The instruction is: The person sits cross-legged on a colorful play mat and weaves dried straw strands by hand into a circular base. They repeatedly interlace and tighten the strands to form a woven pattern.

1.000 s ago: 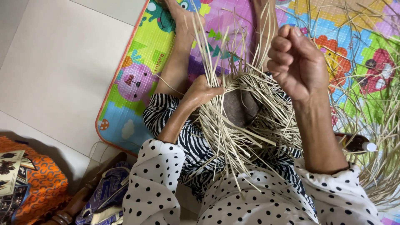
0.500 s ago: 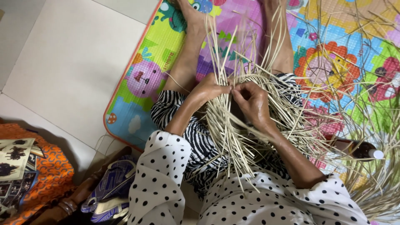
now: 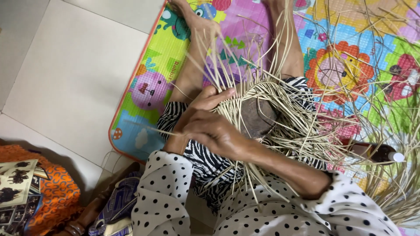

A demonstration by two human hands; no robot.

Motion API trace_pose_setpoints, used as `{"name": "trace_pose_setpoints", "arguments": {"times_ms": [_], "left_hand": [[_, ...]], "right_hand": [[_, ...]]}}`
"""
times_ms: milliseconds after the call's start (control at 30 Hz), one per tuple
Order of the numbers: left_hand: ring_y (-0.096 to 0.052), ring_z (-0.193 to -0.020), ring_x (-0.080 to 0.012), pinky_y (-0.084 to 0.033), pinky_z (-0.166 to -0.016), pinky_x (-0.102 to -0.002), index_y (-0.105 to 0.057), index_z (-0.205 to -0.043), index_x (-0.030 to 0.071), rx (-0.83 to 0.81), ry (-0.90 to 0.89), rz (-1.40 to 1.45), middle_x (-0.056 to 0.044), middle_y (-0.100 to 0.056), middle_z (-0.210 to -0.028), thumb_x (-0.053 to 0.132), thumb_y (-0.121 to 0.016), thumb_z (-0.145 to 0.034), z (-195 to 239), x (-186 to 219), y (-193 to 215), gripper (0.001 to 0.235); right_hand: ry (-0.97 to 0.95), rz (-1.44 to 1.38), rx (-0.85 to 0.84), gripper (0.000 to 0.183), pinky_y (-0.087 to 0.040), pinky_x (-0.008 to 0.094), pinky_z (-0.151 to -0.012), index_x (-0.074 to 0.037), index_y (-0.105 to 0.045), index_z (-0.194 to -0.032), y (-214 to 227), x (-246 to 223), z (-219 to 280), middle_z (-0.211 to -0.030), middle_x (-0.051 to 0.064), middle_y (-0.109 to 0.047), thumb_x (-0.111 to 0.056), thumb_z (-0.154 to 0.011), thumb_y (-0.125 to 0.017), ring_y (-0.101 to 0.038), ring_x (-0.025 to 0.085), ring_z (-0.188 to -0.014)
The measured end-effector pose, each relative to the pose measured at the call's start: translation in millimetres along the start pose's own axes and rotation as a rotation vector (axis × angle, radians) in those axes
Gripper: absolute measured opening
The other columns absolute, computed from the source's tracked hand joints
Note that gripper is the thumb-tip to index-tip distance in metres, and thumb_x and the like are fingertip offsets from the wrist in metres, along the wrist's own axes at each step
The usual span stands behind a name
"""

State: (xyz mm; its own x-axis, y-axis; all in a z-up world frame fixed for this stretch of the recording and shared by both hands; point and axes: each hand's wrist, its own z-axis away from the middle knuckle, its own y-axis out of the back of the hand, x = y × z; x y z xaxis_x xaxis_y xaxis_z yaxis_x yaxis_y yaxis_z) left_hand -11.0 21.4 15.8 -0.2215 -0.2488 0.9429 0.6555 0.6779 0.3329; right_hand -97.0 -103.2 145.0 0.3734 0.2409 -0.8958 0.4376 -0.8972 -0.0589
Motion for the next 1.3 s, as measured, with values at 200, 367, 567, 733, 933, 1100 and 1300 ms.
{"name": "trace_pose_setpoints", "arguments": {"times_ms": [200, 367, 567, 733, 933, 1100, 1300], "left_hand": [[-0.062, -0.06, -0.005, -0.048, -0.047, -0.017, -0.068, -0.081, 0.001, 0.108, 0.41, 0.657, 0.0, -0.06, -0.072, 0.033, -0.069, -0.102, -8, -40, 13, 0.039], [-0.058, -0.086, -0.0152, -0.053, -0.075, -0.031, -0.059, -0.102, -0.005, -0.15, 0.454, 0.205, -0.005, -0.06, -0.099, 0.037, -0.09, -0.08, -8, 44, 31, 0.056], [-0.058, -0.083, -0.012, -0.056, -0.072, -0.031, -0.075, -0.103, 0.002, -0.15, 0.328, 0.066, -0.004, -0.053, -0.091, 0.029, -0.078, -0.091, -4, 17, 37, 0.03], [-0.065, -0.072, -0.0077, -0.057, -0.064, -0.023, -0.078, -0.102, 0.009, -0.088, 0.378, 0.058, 0.001, -0.058, -0.078, 0.029, -0.069, -0.094, -4, 4, 34, 0.024], [-0.064, -0.064, -0.0109, -0.052, -0.059, -0.027, -0.08, -0.101, 0.012, -0.043, 0.347, 0.016, -0.001, -0.063, -0.069, 0.03, -0.067, -0.089, -11, -53, 27, 0.025], [-0.064, -0.062, -0.01, -0.052, -0.062, -0.025, -0.079, -0.099, 0.011, 0.042, 0.441, -0.038, -0.002, -0.065, -0.067, 0.024, -0.071, -0.082, -13, -23, 30, 0.023], [-0.063, -0.082, -0.0204, -0.053, -0.077, -0.033, -0.081, -0.1, 0.02, 0.009, 0.253, -0.231, -0.011, -0.064, -0.092, 0.027, -0.073, -0.088, -3, -14, 35, 0.016]], "right_hand": [[0.104, 0.211, -0.018, 0.017, -0.059, 0.04, -0.067, -0.003, -0.074, -0.105, -29, 57, 8, -0.092, 0.015, -0.065, -0.014, -0.102, -0.062, -0.071, 0.032, -0.079], [0.124, 0.268, -0.042, 0.019, -0.059, 0.043, -0.065, -0.005, -0.071, -0.11, -36, 69, 16, -0.094, 0.019, -0.063, -0.017, -0.105, -0.057, -0.07, 0.04, -0.08], [0.174, 0.353, -0.072, 0.018, -0.059, 0.042, -0.063, -0.003, -0.069, -0.108, -35, 64, 16, -0.093, 0.019, -0.062, -0.016, -0.105, -0.056, -0.07, 0.04, -0.08], [0.16, 0.335, -0.143, 0.016, -0.061, 0.043, -0.067, 0.002, -0.069, -0.105, -20, 38, 19, -0.093, 0.024, -0.066, -0.006, -0.104, -0.055, -0.071, 0.039, -0.078], [-0.04, 0.571, 0.11, 0.01, -0.059, 0.041, -0.072, -0.003, -0.069, -0.104, 71, 52, 51, -0.093, 0.016, -0.071, -0.005, -0.094, -0.07, -0.073, 0.034, -0.081], [-0.625, 0.387, 0.16, 0.01, -0.052, 0.034, -0.05, -0.001, -0.074, -0.096, 111, 96, 115, -0.062, 0.014, -0.069, -0.006, -0.087, -0.072, -0.065, 0.019, -0.046], [-0.782, -0.254, 0.279, 0.013, -0.041, 0.021, -0.035, 0.005, -0.069, -0.096, 91, 99, 107, -0.054, 0.013, -0.061, -0.002, -0.089, -0.061, -0.058, 0.011, -0.036]]}}
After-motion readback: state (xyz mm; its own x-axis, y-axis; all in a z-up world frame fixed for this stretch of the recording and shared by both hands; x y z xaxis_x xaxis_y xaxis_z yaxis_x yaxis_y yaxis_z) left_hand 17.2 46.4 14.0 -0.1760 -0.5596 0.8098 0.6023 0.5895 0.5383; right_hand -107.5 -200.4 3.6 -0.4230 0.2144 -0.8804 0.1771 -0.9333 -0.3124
